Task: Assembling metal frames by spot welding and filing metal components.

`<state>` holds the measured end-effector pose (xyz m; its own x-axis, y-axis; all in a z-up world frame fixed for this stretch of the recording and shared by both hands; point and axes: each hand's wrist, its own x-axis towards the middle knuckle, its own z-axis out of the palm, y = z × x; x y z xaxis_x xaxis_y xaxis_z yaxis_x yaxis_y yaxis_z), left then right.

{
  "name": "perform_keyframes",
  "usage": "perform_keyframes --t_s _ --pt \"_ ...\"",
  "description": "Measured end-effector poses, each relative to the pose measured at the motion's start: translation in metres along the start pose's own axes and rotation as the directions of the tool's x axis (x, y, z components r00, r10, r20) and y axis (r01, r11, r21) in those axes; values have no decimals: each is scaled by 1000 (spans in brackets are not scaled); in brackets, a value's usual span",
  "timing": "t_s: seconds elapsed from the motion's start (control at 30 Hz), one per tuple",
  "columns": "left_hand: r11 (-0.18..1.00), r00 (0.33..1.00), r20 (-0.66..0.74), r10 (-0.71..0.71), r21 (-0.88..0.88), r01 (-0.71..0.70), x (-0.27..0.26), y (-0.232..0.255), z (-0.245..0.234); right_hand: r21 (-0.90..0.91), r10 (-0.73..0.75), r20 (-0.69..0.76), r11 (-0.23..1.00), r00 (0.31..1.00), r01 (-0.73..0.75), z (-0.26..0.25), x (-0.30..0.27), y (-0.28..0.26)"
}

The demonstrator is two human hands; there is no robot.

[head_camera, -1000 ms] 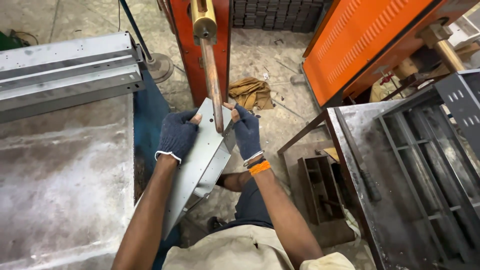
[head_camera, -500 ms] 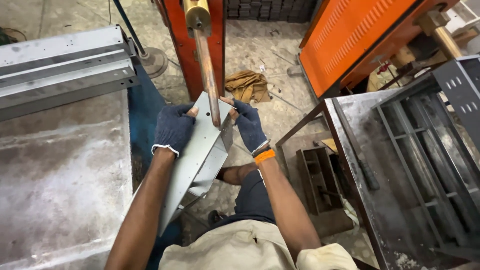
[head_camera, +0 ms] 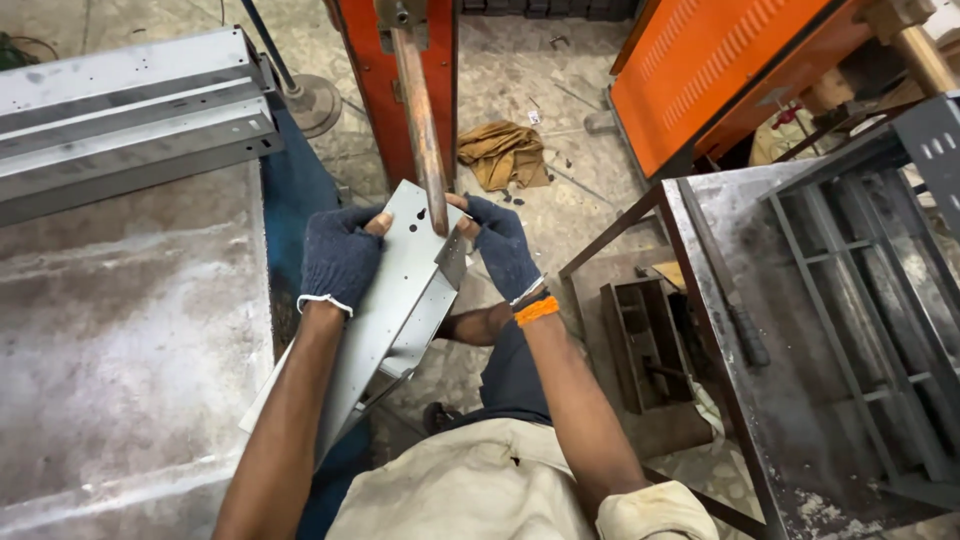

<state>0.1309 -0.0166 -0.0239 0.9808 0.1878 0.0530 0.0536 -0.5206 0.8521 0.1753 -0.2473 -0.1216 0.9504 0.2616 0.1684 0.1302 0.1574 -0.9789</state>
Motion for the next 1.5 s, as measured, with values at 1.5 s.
perform_keyframes --t_s 1.5 --pt "982 983 -56 174 88 -169 -12 5 2 147 -35 -174 987 984 61 28 0 14"
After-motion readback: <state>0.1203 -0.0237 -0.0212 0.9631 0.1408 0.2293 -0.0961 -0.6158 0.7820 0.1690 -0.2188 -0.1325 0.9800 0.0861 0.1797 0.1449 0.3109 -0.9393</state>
